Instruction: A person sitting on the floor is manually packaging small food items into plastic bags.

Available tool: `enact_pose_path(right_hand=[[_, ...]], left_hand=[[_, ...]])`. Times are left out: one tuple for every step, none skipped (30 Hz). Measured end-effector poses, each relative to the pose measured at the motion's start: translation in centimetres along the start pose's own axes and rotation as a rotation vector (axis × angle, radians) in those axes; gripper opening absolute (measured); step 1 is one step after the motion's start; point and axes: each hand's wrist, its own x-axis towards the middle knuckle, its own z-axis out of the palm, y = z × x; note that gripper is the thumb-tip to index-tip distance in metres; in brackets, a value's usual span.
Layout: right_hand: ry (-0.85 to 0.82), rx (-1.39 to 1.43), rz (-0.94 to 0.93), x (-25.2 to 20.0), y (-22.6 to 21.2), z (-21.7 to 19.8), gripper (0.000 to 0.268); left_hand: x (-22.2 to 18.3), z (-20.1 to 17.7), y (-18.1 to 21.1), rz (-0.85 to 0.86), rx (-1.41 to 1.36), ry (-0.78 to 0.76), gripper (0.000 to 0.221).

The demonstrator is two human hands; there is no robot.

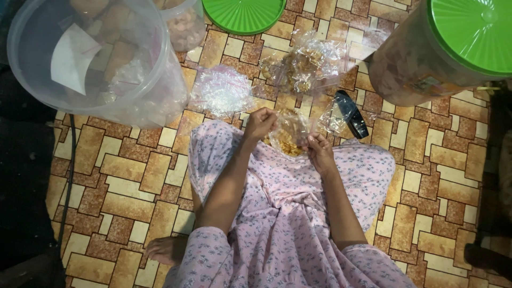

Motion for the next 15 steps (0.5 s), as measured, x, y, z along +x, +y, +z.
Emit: enact_pose_path(right_hand=[[0.001, 0.000, 0.000, -0.2, -0.1, 0.2, 0.009], [0.001, -0.008, 0.000, -0.3, -0.2, 0.4, 0.009], [0.000, -0.016, 0.001, -0.5, -0.4, 0.6, 0.008], [0.000, -0.016, 0.001, -0.5, -0.4, 0.6, 0.008], [-0.001, -0.016, 0.004, -0.6, -0.5, 0.7, 0.008], [-0.002, -0.016, 0.007, -0.6, -0.6, 0.7, 0.007], [-0.003, -0.016, 0.007, -0.6, -0.5, 0.7, 0.007], [0.001, -0.009, 0.004, -0.6, -0.3, 0.6, 0.007], [0.005, -0.001, 0.000, -0.6, -0.2, 0.6, 0.007], [0.005, -0.001, -0.001, -0.6, -0.2, 0.5, 0.007], [0.007, -0.002, -0.005, -0.7, -0.2, 0.5, 0.007], [0.009, -0.003, -0.009, -0.7, -0.2, 0.5, 0.007], [0.009, -0.003, -0.009, -0.7, -0.3, 0.5, 0.007], [0.007, -0.009, -0.010, -0.8, -0.3, 0.6, 0.007], [0.006, -0.016, -0.010, -0.8, -0.4, 0.6, 0.007]], left_hand=[[-0.2, 0.0, 0.3, 0.000, 0.000, -0.001, 0.010], [-0.3, 0.1, 0.5, -0.011, -0.013, 0.002, 0.011], [-0.5, 0.0, 0.8, -0.022, -0.027, 0.005, 0.011], [0.0, 0.0, 0.2, -0.022, -0.027, 0.005, 0.011], [0.4, 0.0, -0.4, -0.016, -0.022, 0.006, 0.013], [0.8, 0.1, -1.0, -0.010, -0.017, 0.006, 0.014], [0.8, 0.1, -1.1, -0.010, -0.017, 0.006, 0.014], [0.8, 0.1, -1.1, -0.008, -0.032, 0.009, 0.012], [0.8, 0.0, -1.2, -0.007, -0.046, 0.011, 0.011], [0.6, 0.0, -0.8, -0.006, -0.046, 0.011, 0.011], [0.4, -0.1, -0.4, -0.001, -0.031, 0.022, 0.011], [0.2, -0.1, 0.0, 0.005, -0.016, 0.034, 0.011], [0.0, -0.1, 0.2, 0.005, -0.016, 0.034, 0.011], [-0.1, -0.1, 0.5, 0.013, -0.021, 0.038, 0.010], [-0.2, 0.0, 0.7, 0.020, -0.027, 0.043, 0.010]])
